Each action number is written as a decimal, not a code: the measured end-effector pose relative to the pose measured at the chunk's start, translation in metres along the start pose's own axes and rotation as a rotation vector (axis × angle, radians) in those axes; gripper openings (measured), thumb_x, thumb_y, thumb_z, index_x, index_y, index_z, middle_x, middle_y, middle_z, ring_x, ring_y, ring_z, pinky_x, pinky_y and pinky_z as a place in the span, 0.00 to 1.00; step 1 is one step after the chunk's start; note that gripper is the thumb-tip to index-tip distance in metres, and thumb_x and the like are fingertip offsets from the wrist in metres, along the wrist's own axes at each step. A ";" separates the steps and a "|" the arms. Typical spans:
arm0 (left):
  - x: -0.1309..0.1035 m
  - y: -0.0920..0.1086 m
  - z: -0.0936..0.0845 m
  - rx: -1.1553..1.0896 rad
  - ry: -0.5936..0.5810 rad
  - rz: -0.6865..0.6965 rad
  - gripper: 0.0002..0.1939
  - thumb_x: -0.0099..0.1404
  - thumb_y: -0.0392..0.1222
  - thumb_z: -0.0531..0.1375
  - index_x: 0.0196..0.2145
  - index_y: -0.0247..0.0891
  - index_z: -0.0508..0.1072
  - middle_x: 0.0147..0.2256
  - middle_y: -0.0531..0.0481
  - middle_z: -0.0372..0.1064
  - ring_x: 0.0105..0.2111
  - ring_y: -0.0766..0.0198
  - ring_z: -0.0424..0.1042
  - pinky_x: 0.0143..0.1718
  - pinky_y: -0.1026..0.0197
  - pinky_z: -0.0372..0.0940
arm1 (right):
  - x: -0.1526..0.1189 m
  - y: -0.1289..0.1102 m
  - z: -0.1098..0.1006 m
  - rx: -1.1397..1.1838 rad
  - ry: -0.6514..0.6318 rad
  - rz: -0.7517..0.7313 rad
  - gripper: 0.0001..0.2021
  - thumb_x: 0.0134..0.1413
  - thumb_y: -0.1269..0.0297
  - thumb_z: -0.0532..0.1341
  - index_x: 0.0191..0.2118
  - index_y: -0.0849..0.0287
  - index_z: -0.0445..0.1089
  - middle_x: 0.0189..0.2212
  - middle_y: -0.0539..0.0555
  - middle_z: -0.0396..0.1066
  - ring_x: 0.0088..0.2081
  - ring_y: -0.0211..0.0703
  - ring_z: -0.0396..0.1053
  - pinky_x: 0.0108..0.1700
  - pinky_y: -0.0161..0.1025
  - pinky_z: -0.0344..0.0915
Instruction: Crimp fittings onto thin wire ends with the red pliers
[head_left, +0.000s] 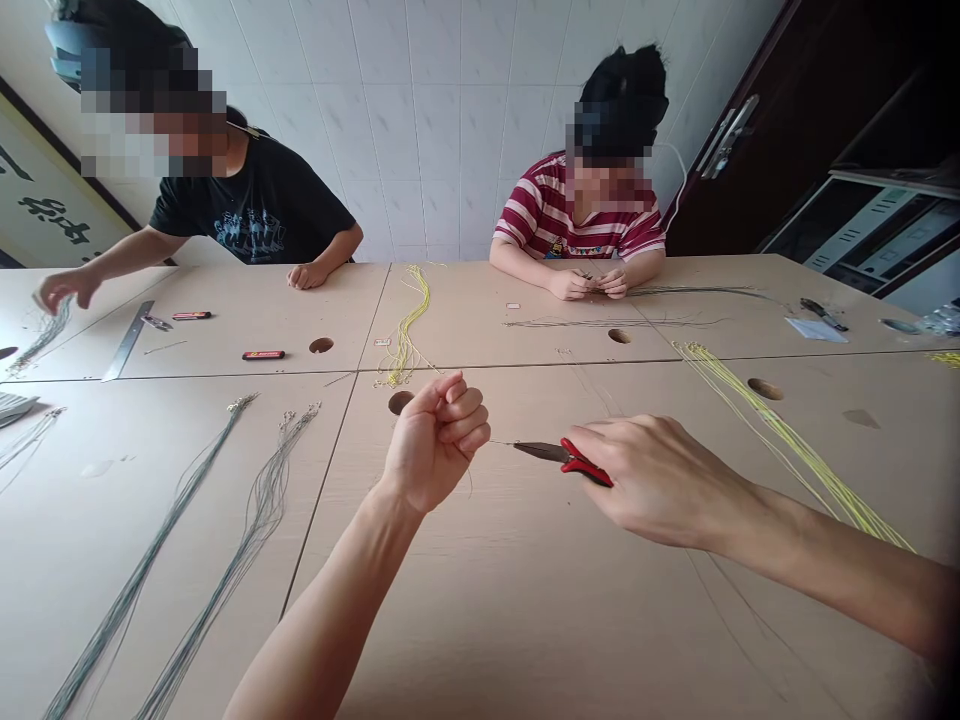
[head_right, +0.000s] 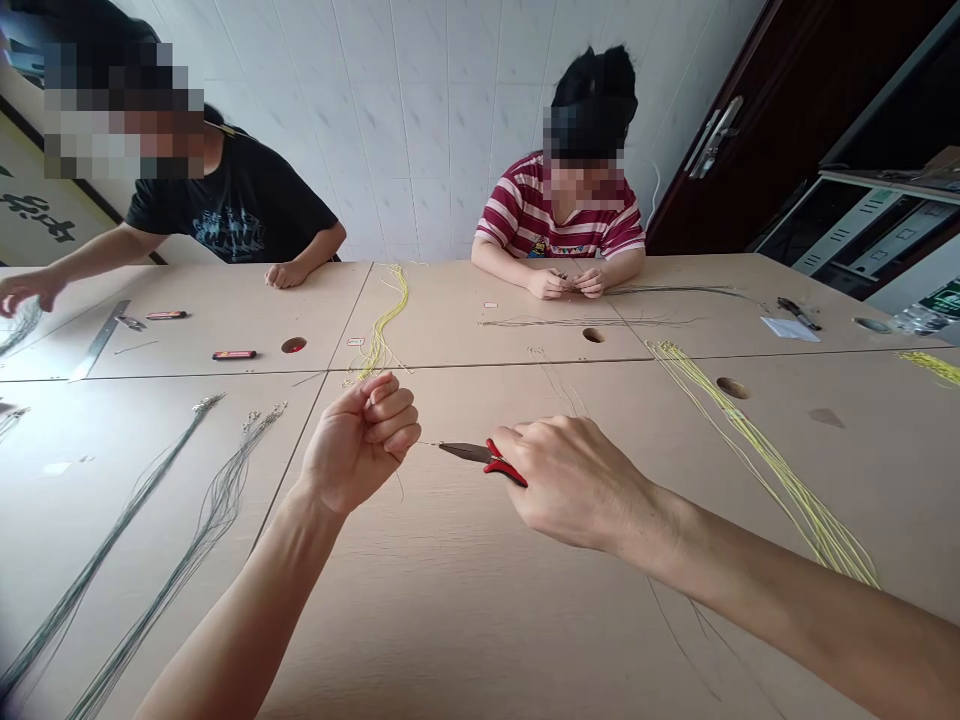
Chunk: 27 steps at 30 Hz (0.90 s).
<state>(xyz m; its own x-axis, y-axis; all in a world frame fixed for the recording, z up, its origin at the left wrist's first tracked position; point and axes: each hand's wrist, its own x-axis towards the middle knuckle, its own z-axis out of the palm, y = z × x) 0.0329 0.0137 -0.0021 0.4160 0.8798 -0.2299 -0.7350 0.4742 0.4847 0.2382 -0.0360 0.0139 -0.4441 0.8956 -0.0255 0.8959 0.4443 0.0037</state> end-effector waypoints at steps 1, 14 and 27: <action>0.000 0.000 0.000 0.005 0.005 -0.003 0.20 0.69 0.33 0.50 0.19 0.38 0.53 0.20 0.60 0.35 0.16 0.73 0.40 0.15 0.69 0.47 | 0.000 0.000 0.000 0.004 -0.003 0.000 0.06 0.52 0.72 0.53 0.26 0.57 0.60 0.22 0.50 0.68 0.21 0.39 0.59 0.25 0.36 0.43; 0.004 0.000 -0.006 0.077 0.054 -0.045 0.19 0.67 0.32 0.52 0.19 0.38 0.53 0.21 0.60 0.35 0.16 0.74 0.39 0.15 0.69 0.46 | -0.001 0.002 0.009 0.044 -0.031 0.002 0.07 0.53 0.72 0.52 0.26 0.57 0.61 0.21 0.50 0.68 0.21 0.38 0.59 0.25 0.36 0.44; 0.008 0.035 -0.039 0.019 0.255 0.202 0.18 0.68 0.30 0.47 0.20 0.39 0.50 0.17 0.62 0.39 0.12 0.76 0.42 0.11 0.71 0.43 | -0.014 0.031 0.034 0.077 -0.091 0.164 0.09 0.49 0.72 0.53 0.23 0.55 0.53 0.18 0.47 0.60 0.19 0.38 0.54 0.25 0.35 0.42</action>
<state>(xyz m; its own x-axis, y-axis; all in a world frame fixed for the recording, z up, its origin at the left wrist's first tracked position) -0.0101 0.0389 -0.0201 0.1139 0.9370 -0.3302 -0.7780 0.2908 0.5569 0.2727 -0.0360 -0.0192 -0.2919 0.9488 -0.1209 0.9561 0.2864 -0.0614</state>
